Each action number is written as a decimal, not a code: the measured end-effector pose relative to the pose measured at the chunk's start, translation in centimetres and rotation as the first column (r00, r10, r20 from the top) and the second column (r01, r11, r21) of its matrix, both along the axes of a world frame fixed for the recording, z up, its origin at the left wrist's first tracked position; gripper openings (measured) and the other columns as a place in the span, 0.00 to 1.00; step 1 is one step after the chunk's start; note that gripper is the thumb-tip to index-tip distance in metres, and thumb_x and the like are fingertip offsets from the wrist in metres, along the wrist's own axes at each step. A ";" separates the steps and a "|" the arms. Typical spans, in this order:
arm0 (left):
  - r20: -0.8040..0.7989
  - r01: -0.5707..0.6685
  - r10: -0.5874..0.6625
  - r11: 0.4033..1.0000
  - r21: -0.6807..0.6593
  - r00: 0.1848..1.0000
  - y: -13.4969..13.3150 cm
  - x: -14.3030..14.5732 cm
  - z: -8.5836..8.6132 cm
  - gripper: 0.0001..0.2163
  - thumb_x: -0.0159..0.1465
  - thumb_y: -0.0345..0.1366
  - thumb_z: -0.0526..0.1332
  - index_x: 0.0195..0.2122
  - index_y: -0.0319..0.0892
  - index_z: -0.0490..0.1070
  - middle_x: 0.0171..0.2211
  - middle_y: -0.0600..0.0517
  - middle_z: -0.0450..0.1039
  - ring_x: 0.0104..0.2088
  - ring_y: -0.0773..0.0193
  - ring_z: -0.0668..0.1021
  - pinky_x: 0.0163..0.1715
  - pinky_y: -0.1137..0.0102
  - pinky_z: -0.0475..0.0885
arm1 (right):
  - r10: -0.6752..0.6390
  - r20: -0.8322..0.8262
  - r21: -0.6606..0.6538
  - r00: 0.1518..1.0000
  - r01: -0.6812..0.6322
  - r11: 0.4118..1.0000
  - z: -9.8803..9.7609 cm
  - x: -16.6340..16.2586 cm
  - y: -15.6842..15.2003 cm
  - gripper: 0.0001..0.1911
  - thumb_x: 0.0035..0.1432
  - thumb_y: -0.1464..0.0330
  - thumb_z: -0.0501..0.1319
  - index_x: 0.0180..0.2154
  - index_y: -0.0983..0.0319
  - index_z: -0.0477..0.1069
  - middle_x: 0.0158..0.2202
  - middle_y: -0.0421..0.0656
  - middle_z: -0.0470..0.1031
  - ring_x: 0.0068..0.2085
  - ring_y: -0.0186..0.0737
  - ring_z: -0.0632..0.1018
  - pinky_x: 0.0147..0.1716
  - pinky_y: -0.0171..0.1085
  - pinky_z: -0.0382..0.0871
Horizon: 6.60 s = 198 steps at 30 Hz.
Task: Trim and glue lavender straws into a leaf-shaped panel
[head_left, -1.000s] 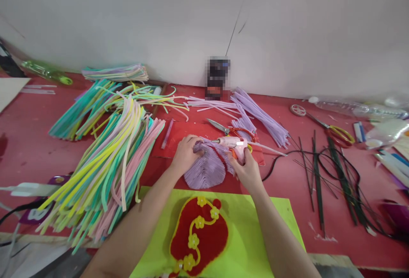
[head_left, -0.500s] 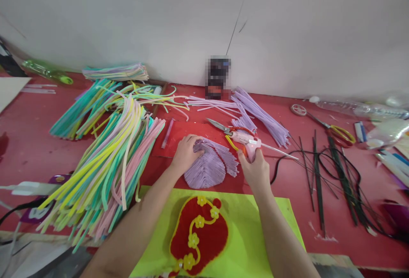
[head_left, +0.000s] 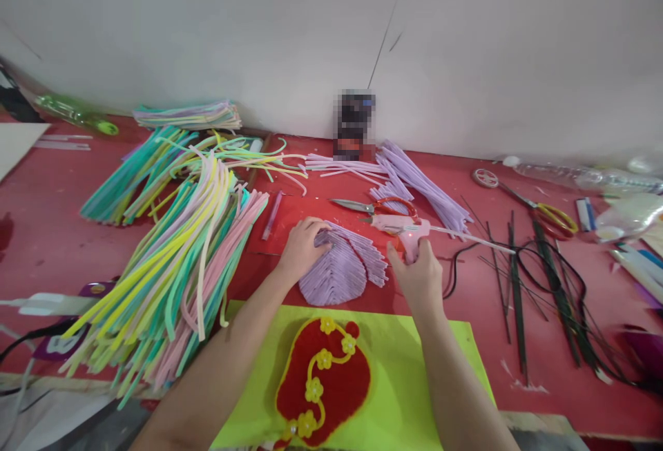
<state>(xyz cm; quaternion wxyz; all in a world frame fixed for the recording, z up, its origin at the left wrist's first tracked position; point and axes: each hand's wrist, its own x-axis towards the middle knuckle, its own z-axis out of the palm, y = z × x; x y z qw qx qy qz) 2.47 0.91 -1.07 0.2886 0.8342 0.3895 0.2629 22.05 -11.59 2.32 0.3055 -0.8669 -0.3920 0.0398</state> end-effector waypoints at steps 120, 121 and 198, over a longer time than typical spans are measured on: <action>-0.024 0.024 -0.024 1.000 0.003 0.999 0.2 0.0 0.2 0.14 0.56 0.31 0.66 0.44 0.47 0.74 0.46 0.50 0.71 0.49 0.56 0.74 0.52 0.57 0.67 | 0.196 0.104 -0.064 0.975 -0.190 0.980 -1.4 -0.6 -0.9 0.20 0.58 0.61 0.52 0.49 0.63 0.68 0.41 0.52 0.72 0.37 0.47 0.73 0.32 0.40 0.65; -0.024 0.022 -0.022 1.000 0.000 0.999 0.2 0.1 0.2 0.13 0.56 0.31 0.66 0.44 0.47 0.74 0.46 0.50 0.71 0.49 0.56 0.74 0.52 0.57 0.67 | 0.196 0.105 -0.069 0.975 -0.189 0.979 -1.4 -0.6 -0.9 0.20 0.58 0.61 0.52 0.49 0.63 0.68 0.41 0.52 0.72 0.37 0.47 0.73 0.31 0.41 0.65; -0.034 0.025 -0.024 0.999 0.035 0.999 0.2 0.1 0.0 0.13 0.57 0.31 0.66 0.44 0.45 0.74 0.45 0.49 0.72 0.48 0.56 0.74 0.51 0.58 0.68 | 0.544 0.237 0.032 0.805 -0.567 0.823 -3.2 -1.8 1.1 0.15 0.65 0.68 0.53 0.48 0.59 0.75 0.46 0.49 0.74 0.47 0.48 0.72 0.46 0.47 0.69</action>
